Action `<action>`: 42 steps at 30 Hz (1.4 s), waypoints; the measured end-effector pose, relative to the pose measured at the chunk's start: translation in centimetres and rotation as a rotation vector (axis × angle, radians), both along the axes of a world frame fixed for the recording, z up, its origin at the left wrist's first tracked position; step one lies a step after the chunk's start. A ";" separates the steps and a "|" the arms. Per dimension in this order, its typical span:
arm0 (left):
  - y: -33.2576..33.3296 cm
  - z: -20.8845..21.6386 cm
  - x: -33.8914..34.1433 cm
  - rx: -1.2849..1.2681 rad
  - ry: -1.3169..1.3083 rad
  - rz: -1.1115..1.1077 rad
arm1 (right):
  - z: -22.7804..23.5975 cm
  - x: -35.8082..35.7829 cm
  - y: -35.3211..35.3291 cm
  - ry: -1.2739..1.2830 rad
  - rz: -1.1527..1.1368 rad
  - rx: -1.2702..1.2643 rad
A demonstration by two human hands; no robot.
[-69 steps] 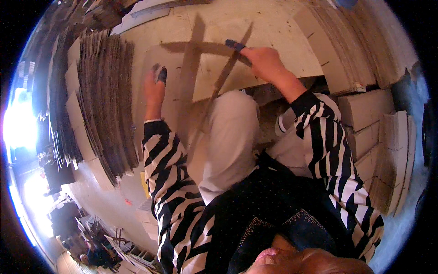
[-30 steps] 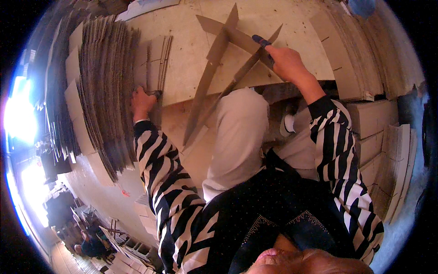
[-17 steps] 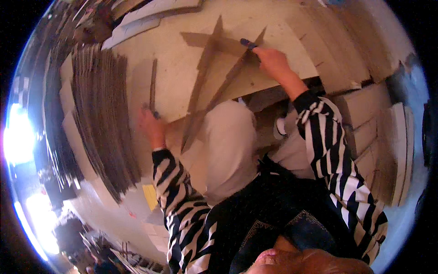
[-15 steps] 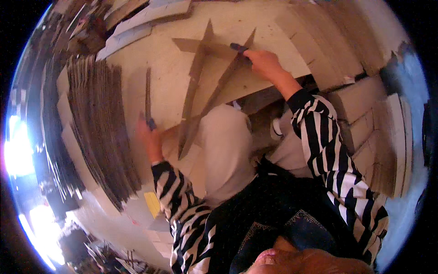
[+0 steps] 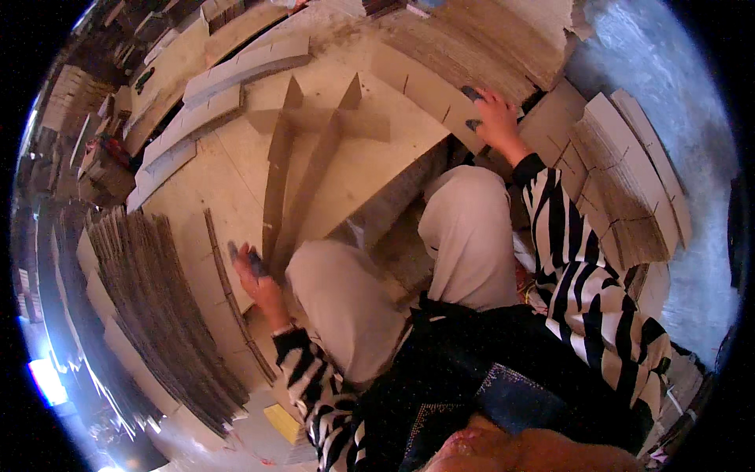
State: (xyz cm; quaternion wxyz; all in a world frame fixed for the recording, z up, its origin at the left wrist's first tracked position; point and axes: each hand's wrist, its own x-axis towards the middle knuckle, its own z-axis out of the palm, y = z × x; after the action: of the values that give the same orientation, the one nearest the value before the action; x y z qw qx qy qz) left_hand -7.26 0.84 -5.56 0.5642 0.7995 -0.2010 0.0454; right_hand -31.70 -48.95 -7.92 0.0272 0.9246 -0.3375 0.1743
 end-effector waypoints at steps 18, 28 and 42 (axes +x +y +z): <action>-1.1 5.8 7.4 1.051 -0.140 -0.072 | 6.7 20.1 14.2 -0.364 0.468 0.820; -0.9 4.8 7.8 0.971 -0.131 0.057 | 11.1 18.2 14.8 -0.378 0.632 0.677; -3.1 2.8 8.5 1.081 -0.141 0.125 | 12.5 16.7 22.2 0.054 0.836 0.395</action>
State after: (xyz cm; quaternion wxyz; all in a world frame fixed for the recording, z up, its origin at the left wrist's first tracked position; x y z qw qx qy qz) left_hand 1.20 -2.23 -2.73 0.0545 0.9809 -0.1851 0.0226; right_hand -15.01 -26.74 4.57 -0.2132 0.9731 0.0383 0.0786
